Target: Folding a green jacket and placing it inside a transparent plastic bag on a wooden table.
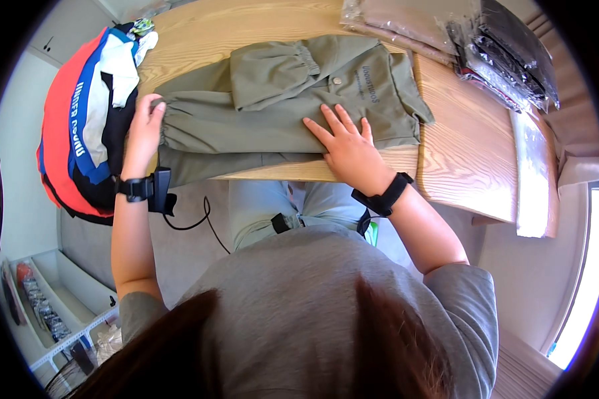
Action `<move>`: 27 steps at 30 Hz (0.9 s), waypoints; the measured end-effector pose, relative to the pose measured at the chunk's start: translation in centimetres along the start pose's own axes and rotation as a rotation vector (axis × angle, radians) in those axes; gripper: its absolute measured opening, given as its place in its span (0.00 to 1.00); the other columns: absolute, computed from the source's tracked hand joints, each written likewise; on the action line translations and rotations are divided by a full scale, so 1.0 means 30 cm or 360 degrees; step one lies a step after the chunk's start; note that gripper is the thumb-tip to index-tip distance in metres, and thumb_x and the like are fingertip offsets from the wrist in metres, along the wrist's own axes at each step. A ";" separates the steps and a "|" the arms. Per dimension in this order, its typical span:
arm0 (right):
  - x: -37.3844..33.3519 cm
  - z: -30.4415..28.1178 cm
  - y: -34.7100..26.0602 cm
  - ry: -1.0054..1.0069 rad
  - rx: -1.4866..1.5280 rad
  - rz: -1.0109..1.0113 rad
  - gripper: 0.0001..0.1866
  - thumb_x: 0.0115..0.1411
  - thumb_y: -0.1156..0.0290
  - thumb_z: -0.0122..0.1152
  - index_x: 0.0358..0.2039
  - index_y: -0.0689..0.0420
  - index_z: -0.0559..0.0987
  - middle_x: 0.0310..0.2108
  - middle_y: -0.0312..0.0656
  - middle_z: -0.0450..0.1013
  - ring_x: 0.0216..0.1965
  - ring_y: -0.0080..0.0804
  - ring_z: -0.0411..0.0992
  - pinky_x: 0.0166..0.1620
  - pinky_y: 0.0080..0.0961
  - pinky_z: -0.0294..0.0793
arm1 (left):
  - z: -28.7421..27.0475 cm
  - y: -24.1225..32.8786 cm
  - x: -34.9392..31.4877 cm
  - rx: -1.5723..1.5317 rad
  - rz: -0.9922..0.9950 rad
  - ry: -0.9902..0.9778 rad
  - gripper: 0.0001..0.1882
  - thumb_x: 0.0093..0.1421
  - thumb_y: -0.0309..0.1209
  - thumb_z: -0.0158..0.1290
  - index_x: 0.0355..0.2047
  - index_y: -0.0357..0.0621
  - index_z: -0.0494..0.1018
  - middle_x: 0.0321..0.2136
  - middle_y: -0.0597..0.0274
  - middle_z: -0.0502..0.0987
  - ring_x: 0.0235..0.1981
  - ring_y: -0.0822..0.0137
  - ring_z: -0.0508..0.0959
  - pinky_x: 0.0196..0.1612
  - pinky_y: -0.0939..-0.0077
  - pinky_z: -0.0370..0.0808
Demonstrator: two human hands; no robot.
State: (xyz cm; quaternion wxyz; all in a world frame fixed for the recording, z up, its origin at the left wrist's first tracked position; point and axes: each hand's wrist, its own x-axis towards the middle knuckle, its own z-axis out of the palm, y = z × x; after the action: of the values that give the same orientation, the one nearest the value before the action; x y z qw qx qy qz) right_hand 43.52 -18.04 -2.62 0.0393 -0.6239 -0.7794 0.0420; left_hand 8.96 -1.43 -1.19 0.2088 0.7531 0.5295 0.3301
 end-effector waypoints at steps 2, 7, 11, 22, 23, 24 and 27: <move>0.005 0.015 -0.015 0.0037 -0.0149 0.0001 0.37 0.54 0.70 0.56 0.64 0.41 0.57 0.66 0.43 0.48 0.67 0.43 0.45 0.59 0.61 0.53 | 0.036 -0.117 -0.022 0.0062 0.0090 -0.0007 0.12 0.62 0.31 0.51 0.42 0.39 0.67 0.27 0.59 0.71 0.29 0.68 0.71 0.34 0.74 0.69; 0.001 0.026 -0.008 0.0043 -0.0182 0.0001 0.38 0.52 0.70 0.57 0.64 0.41 0.57 0.66 0.43 0.49 0.67 0.44 0.45 0.59 0.61 0.54 | 0.029 -0.069 -0.050 0.0129 -0.0061 -0.0031 0.12 0.59 0.29 0.53 0.40 0.39 0.67 0.26 0.52 0.72 0.27 0.59 0.72 0.33 0.69 0.70; -0.001 0.023 -0.003 0.0041 -0.0174 0.0013 0.38 0.52 0.69 0.57 0.64 0.41 0.57 0.66 0.43 0.49 0.67 0.44 0.45 0.59 0.61 0.54 | -0.021 0.013 -0.064 0.0100 -0.0043 0.0082 0.14 0.57 0.30 0.56 0.41 0.39 0.67 0.20 0.58 0.69 0.23 0.62 0.70 0.29 0.69 0.68; 0.002 0.026 -0.007 0.0004 -0.0142 0.0038 0.38 0.53 0.69 0.57 0.64 0.40 0.55 0.66 0.43 0.47 0.67 0.45 0.44 0.59 0.63 0.51 | -0.026 0.008 -0.146 0.0574 0.0760 -0.0353 0.24 0.60 0.32 0.50 0.58 0.51 0.63 0.64 0.47 0.53 0.64 0.48 0.56 0.63 0.61 0.55; -0.001 0.023 -0.008 0.0013 -0.0138 0.0040 0.38 0.53 0.69 0.56 0.64 0.41 0.55 0.66 0.43 0.47 0.67 0.45 0.44 0.60 0.63 0.51 | -0.021 0.001 -0.168 0.0574 0.0764 -0.0348 0.24 0.60 0.32 0.50 0.58 0.51 0.63 0.64 0.47 0.53 0.64 0.48 0.56 0.63 0.61 0.55; -0.004 0.019 -0.007 0.0023 -0.0136 0.0044 0.38 0.53 0.69 0.56 0.64 0.41 0.56 0.66 0.43 0.47 0.67 0.45 0.44 0.60 0.62 0.50 | -0.012 -0.009 -0.194 0.0681 0.0585 -0.0490 0.26 0.61 0.34 0.48 0.61 0.52 0.60 0.65 0.47 0.50 0.64 0.47 0.53 0.63 0.60 0.53; 0.009 0.016 -0.018 0.0018 -0.0173 0.0025 0.38 0.53 0.67 0.56 0.65 0.41 0.55 0.66 0.44 0.47 0.67 0.45 0.44 0.60 0.62 0.50 | -0.008 -0.072 -0.233 0.0796 0.0391 -0.0645 0.31 0.63 0.39 0.46 0.65 0.53 0.51 0.67 0.48 0.41 0.66 0.45 0.45 0.65 0.58 0.48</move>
State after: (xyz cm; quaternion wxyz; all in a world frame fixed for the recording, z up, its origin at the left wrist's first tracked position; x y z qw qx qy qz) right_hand 42.89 -17.91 -3.03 0.0094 -0.6315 -0.7753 -0.0036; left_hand 5.83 -7.20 -4.37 0.0774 0.8893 0.4472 0.0562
